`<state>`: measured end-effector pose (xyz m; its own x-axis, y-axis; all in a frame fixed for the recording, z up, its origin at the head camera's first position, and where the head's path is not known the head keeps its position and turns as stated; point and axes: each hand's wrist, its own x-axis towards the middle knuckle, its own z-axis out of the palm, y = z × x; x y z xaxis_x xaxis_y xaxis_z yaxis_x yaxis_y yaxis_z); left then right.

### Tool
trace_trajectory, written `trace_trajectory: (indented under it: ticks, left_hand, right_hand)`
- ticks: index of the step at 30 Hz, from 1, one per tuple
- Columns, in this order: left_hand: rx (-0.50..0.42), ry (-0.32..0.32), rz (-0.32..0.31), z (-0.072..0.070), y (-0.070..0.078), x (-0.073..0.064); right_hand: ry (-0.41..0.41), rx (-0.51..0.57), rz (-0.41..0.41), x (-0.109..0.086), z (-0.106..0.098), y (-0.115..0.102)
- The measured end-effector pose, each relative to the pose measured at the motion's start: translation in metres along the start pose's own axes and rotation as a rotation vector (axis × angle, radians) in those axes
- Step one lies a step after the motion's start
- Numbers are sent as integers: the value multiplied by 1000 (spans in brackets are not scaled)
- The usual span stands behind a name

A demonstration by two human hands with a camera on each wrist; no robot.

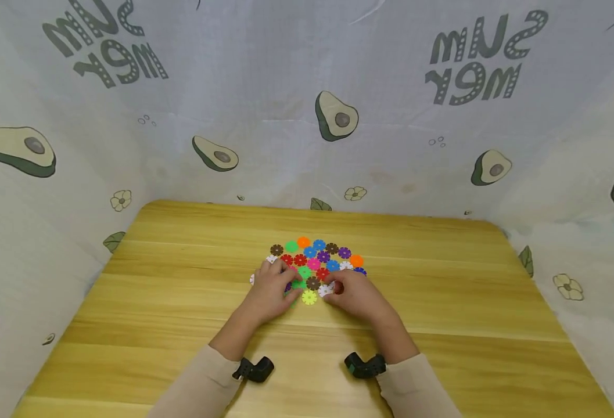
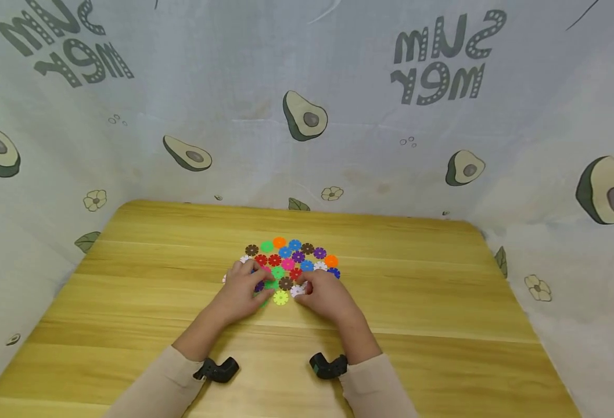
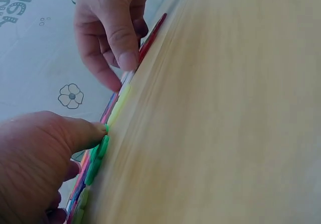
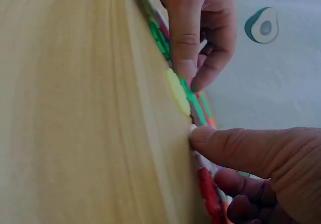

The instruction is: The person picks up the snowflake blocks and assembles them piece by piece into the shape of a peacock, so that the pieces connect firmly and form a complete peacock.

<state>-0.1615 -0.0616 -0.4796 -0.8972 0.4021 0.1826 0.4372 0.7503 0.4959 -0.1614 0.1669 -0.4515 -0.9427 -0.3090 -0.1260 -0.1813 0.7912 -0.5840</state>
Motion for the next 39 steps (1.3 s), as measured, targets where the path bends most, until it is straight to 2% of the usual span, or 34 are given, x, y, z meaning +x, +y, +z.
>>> trace_trajectory:
  ticks: [7, 11, 14, 19, 24, 27, 32, 35, 39]
  left_hand:
    - [10, 9, -43, 5, 1, -1]
    - [-46, -3, -73, 8, 0, 0]
    - [-91, 15, -86, 10, -1, 1]
    - [-125, 92, -41, 12, -2, 1]
    - [-222, 152, -5, 9, 0, 0]
    - [-311, 156, 2, 7, 4, 0]
    - [-387, 152, 4, 7, 10, -1]
    - [-383, 161, -9, 7, 12, -3]
    - [-388, 174, -8, 7, 13, -3]
  right_hand:
    - [27, 12, 26, 1, 7, 1]
    - [48, 14, 45, 1, 8, 1]
    - [68, 35, 32, 1, 8, -1]
    - [112, 85, -18, 1, 11, -3]
    - [231, 200, -61, 2, 15, -6]
    - [285, 330, -113, 3, 18, -7]
    - [281, 536, -233, 2, 26, -8]
    - [286, 561, -295, 2, 30, -8]
    - [367, 503, -377, 2, 32, -8]
